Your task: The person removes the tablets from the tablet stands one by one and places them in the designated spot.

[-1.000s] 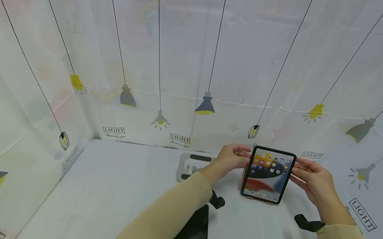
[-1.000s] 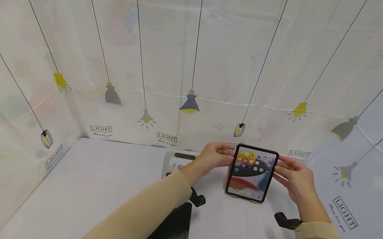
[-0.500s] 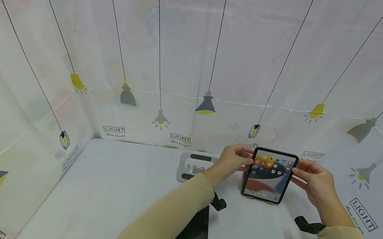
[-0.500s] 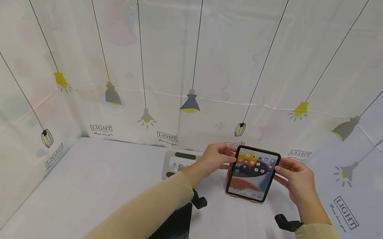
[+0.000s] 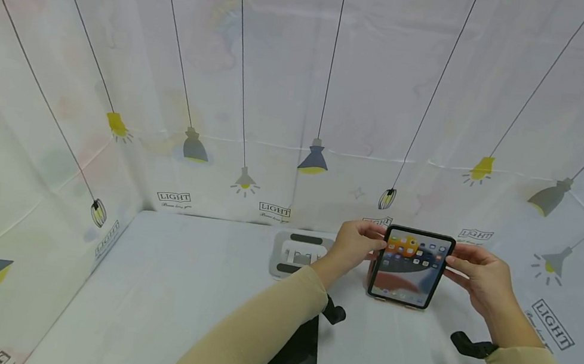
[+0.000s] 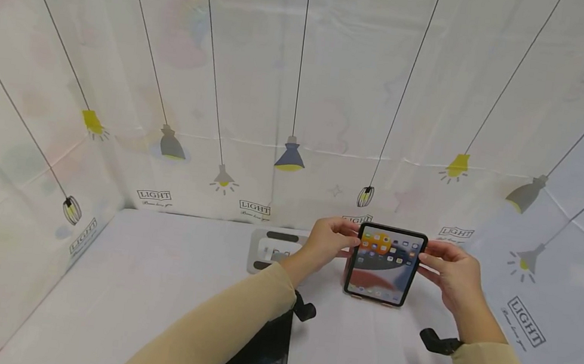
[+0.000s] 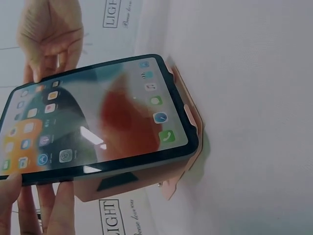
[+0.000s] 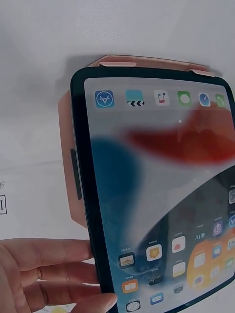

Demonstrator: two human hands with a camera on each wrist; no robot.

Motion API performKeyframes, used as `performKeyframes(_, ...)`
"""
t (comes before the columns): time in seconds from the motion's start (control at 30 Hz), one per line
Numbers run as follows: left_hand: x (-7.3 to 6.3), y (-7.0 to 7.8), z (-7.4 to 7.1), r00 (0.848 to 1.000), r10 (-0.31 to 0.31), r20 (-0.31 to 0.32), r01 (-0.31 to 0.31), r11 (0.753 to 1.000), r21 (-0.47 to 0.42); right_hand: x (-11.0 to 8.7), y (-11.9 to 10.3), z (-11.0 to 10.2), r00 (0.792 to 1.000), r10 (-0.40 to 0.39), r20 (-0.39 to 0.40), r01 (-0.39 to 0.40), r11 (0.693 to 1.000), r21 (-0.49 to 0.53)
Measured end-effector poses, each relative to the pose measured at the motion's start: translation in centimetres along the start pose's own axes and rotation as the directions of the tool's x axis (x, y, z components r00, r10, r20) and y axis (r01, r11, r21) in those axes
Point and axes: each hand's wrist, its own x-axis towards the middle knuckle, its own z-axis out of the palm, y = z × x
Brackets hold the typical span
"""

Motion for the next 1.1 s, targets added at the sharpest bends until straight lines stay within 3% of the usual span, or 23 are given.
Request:
performKeyframes(0.2,-0.5,0.4,0.1,1.0,-0.009,-0.012,0.009,1.0,-0.002,-0.2,-0.1,0.0,1.0,0.0,0.001,0.0,0.999,0.041)
performKeyframes(0.53,-1.0,1.0,-0.2,0.999,-0.028,-0.027,0.028,1.0,0.004,-0.5,-0.4,0.2,1.0,0.003,-0.003,-0.003,1.0,0.013)
performKeyframes(0.83,-1.7,0.5,-0.7,0.995,-0.09,-0.045,0.09,0.996,0.003,-1.1,-0.3,0.8,0.999,0.046,0.013,-0.045,0.998,-0.034)
performKeyframes(1.1,-2.6,0.1,-1.1,0.995,-0.096,-0.021,0.096,0.995,-0.009,-1.6,0.1,0.8,0.997,0.064,0.037,-0.062,0.997,-0.051)
